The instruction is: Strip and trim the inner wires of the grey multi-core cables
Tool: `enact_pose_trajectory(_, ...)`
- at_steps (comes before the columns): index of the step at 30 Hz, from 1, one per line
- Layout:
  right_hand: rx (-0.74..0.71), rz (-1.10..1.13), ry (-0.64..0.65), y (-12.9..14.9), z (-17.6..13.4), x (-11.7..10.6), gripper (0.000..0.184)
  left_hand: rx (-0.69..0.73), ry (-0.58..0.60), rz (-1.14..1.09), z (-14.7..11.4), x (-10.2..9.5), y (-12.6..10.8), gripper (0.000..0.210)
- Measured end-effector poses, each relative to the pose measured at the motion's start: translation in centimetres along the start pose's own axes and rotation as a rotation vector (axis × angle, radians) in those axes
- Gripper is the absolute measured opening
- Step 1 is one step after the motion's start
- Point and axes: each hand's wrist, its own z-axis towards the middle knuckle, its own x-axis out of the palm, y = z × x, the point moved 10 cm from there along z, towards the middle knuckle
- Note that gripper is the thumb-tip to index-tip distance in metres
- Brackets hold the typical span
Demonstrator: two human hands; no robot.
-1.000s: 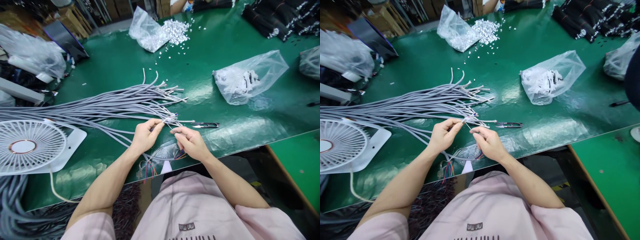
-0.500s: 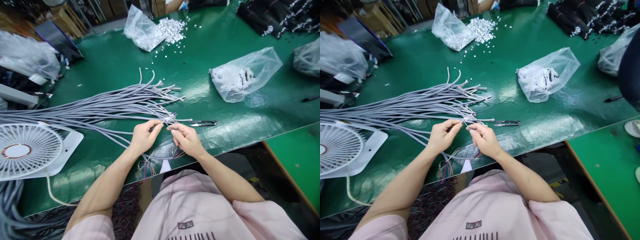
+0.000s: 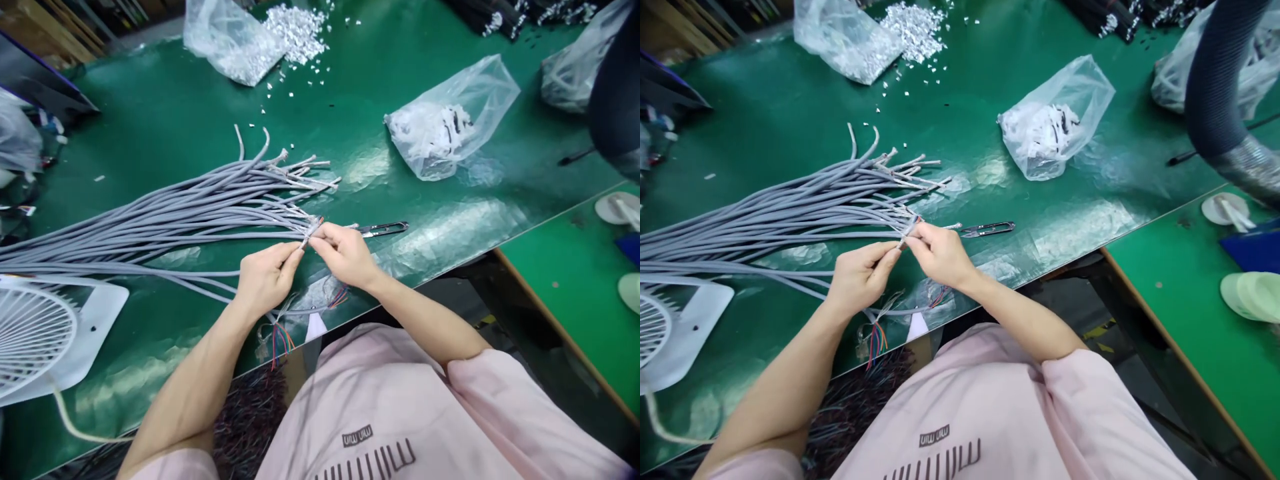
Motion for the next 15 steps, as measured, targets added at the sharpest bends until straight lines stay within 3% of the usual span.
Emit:
enact_pose_trajectory(4, -0.098, -0.076, 0.067, 2.1, -0.1, -0.1, 0.019, -0.042, -0.041, 0.000, 0.2, -0.2, 0.5, 0.032)
enact_pose_trajectory(8, -0.032, -0.098, -0.003, 1.4, 0.6, -1.1, 0.021, -0.043, 0.050, 0.028, 0.1, 0.9, 0.3, 0.032)
enact_pose_trajectory(15, -0.111, -0.071, 0.114, 3.5, -1.2, 0.7, 0.021, -0.134, 0.020, 0.033, 0.7, 0.5, 1.1, 0.036)
